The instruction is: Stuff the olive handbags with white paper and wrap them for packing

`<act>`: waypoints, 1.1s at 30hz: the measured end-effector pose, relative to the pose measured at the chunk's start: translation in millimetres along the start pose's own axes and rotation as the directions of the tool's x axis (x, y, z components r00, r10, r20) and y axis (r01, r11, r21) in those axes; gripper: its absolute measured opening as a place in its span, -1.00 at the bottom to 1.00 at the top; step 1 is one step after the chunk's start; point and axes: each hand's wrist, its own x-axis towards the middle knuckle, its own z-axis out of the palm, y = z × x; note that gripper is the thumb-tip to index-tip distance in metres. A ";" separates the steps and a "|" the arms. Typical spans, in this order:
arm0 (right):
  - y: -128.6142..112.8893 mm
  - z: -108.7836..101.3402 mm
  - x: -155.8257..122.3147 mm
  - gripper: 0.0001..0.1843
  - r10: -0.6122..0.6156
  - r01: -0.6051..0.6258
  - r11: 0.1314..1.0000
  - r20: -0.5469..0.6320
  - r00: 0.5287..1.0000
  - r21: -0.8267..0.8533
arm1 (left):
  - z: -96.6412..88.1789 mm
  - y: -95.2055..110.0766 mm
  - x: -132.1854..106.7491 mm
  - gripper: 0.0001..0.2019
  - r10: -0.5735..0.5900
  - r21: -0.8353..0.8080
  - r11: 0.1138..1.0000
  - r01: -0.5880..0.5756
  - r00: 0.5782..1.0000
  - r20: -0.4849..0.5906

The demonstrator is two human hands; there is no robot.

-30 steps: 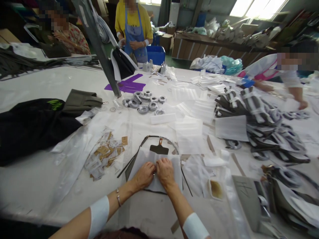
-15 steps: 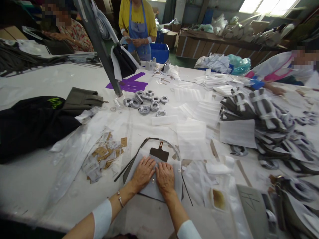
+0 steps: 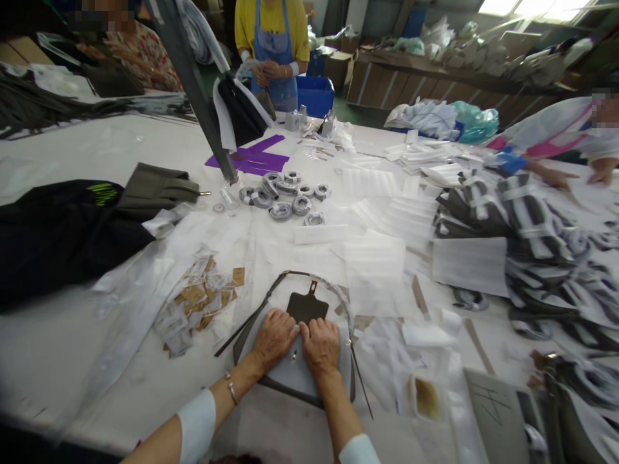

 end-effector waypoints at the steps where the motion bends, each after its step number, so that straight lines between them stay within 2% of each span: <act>1: 0.5 0.9 -0.2 -0.62 0.012 -0.012 1.000 -0.002 1.000 0.006 | -1.0 0.6 1.0 -0.80 0.000 0.003 1.000 0.000 1.000 0.004; 5: 3.0 6.6 0.3 -0.65 0.087 -0.080 0.992 -0.080 0.993 0.093 | -2.4 2.6 4.2 -0.80 -0.008 0.009 1.000 0.008 1.000 0.003; 8: 4.0 11.0 2.1 -0.48 0.161 -0.142 0.978 -0.121 0.980 0.151 | -1.1 3.1 4.8 -0.83 -0.021 0.006 1.000 0.021 1.000 -0.002; 13: 8.1 12.5 5.5 -0.29 0.256 -0.219 0.937 -0.108 0.961 0.273 | 1.0 3.0 5.1 -0.87 -0.030 -0.021 0.999 0.030 1.000 -0.006; 16: 13.2 5.9 5.4 -0.33 0.299 -0.244 0.871 -0.066 0.952 0.427 | 2.2 2.6 5.6 -0.87 -0.036 -0.055 0.998 0.035 0.999 -0.019; 19: 17.0 -5.8 3.1 -0.58 0.231 -0.168 0.815 -0.046 0.972 0.555 | 4.1 1.5 4.8 -0.87 -0.046 -0.109 0.993 0.041 0.998 -0.043; 21: 17.6 -13.4 1.4 -0.64 0.167 -0.107 0.795 -0.045 0.985 0.597 | 5.5 -0.1 2.8 -0.88 -0.061 -0.157 0.986 0.050 0.996 -0.066; 24: 16.0 -20.7 -0.3 -0.56 0.113 -0.073 0.819 -0.036 0.993 0.570 | 7.2 -4.4 -1.7 -0.92 -0.115 -0.244 0.966 0.085 0.987 -0.112; 26: 14.2 -22.3 -0.9 -0.58 0.086 -0.057 0.837 -0.027 0.996 0.543 | 7.3 -8.7 -4.2 -0.85 -0.183 -0.309 0.942 0.130 0.972 -0.148; 30: 11.0 -21.4 -2.0 -0.81 0.000 0.015 0.868 -0.030 1.000 0.495 | 2.8 -16.6 -5.7 -0.71 -0.284 -0.428 0.886 0.180 0.939 -0.193; 33: 9.9 -20.3 -2.5 -0.93 -0.062 0.068 0.879 -0.027 0.998 0.472 | -4.4 -17.5 -7.1 -0.71 -0.238 -0.483 0.867 0.120 0.952 -0.192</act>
